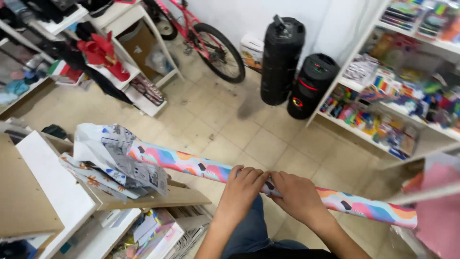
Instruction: The person is organizing and labeling rolls of wrapping paper by picking them up from a pile and placing them into a storage container at a gift wrapping station.
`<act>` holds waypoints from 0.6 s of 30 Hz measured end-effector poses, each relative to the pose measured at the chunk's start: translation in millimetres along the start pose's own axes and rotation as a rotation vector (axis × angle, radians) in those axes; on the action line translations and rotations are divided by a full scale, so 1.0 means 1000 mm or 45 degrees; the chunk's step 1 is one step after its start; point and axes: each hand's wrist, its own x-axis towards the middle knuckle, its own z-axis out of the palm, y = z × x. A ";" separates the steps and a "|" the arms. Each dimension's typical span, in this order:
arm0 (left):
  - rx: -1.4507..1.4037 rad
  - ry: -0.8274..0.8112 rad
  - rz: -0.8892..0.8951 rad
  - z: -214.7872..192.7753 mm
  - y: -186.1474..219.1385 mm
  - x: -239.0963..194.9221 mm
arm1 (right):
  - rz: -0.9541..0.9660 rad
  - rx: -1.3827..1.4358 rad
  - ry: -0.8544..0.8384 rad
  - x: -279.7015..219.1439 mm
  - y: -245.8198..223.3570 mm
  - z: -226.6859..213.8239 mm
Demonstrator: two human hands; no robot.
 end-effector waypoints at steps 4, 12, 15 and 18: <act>0.096 0.033 -0.121 0.005 -0.086 0.032 | -0.240 -0.060 0.032 0.106 0.005 0.000; 0.213 0.113 -0.283 -0.010 -0.261 0.115 | -0.355 0.108 -0.220 0.320 -0.007 -0.064; 0.281 0.161 -0.438 -0.027 -0.309 0.128 | -0.424 -0.064 -0.251 0.389 -0.030 -0.078; 0.380 0.222 -0.613 -0.051 -0.360 0.128 | -0.593 0.050 -0.153 0.465 -0.061 -0.063</act>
